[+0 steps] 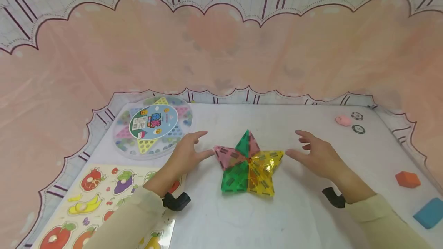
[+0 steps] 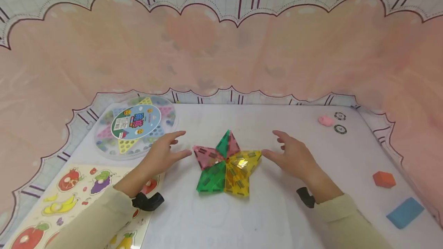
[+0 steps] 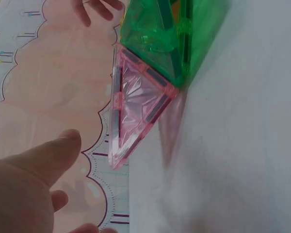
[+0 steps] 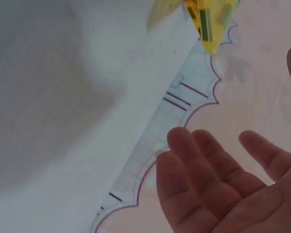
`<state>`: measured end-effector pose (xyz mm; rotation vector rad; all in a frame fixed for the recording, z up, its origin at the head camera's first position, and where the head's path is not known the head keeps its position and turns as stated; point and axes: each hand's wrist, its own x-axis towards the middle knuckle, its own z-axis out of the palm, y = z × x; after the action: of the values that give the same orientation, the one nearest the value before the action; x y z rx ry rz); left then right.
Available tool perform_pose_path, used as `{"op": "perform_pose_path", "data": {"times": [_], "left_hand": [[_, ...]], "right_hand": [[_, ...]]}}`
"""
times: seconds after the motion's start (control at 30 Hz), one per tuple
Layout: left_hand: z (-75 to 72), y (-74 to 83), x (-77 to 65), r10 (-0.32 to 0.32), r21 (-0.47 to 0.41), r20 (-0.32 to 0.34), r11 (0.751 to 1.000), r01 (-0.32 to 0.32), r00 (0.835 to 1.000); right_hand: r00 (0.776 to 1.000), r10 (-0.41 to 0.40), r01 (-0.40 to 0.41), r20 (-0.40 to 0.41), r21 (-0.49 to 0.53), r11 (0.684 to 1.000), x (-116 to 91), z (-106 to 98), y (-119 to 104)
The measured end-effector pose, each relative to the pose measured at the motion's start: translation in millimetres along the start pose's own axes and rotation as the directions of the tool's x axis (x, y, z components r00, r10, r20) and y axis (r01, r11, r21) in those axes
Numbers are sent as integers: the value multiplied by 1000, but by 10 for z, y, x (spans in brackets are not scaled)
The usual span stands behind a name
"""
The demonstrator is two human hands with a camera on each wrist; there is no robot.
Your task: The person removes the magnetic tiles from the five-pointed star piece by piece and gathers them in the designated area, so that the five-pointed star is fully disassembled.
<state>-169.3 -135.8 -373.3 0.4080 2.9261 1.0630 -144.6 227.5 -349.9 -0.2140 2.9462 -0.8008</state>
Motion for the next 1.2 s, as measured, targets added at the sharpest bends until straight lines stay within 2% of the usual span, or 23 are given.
{"op": "perform_pose_path", "data": {"times": [0.1, 0.2, 0.33, 0.47, 0.57, 0.73, 0.8, 0.93, 1.03, 1.2], "left_hand": [[57, 14, 25, -58, -100, 34, 993, 61, 998], [101, 22, 37, -103, -151, 66, 982, 112, 992], [155, 14, 41, -124, -218, 109, 965, 145, 986], [200, -3, 57, -99, -315, 162, 938, 147, 982], [234, -22, 72, -65, -361, 201, 923, 135, 977], [301, -65, 94, -50, -357, 243, 924, 137, 969], [317, -62, 93, -32, -356, 244, 927, 120, 969], [232, 107, 40, -4, -388, 258, 915, 107, 966], [248, 112, 54, -8, -412, 274, 902, 125, 962], [405, -62, 143, -21, -439, 272, 887, 144, 962]], "right_hand": [[1000, -17, 16, 18, 51, 999, 35, 72, -10], [999, -31, 26, 45, 103, 994, 67, 143, -3], [995, -72, 58, 73, 177, 983, 100, 220, 9], [989, -107, 80, 100, 242, 967, 124, 285, 5], [985, -108, 65, 138, 283, 957, 140, 331, -7], [980, -95, 36, 176, 312, 949, 154, 385, 7], [979, -89, 25, 184, 323, 946, 150, 397, 22], [975, -80, 1, 209, 353, 935, 134, 420, 45], [967, -85, -21, 241, 407, 913, 125, 436, 50], [952, -80, -82, 296, 499, 863, 127, 450, 64]]}}
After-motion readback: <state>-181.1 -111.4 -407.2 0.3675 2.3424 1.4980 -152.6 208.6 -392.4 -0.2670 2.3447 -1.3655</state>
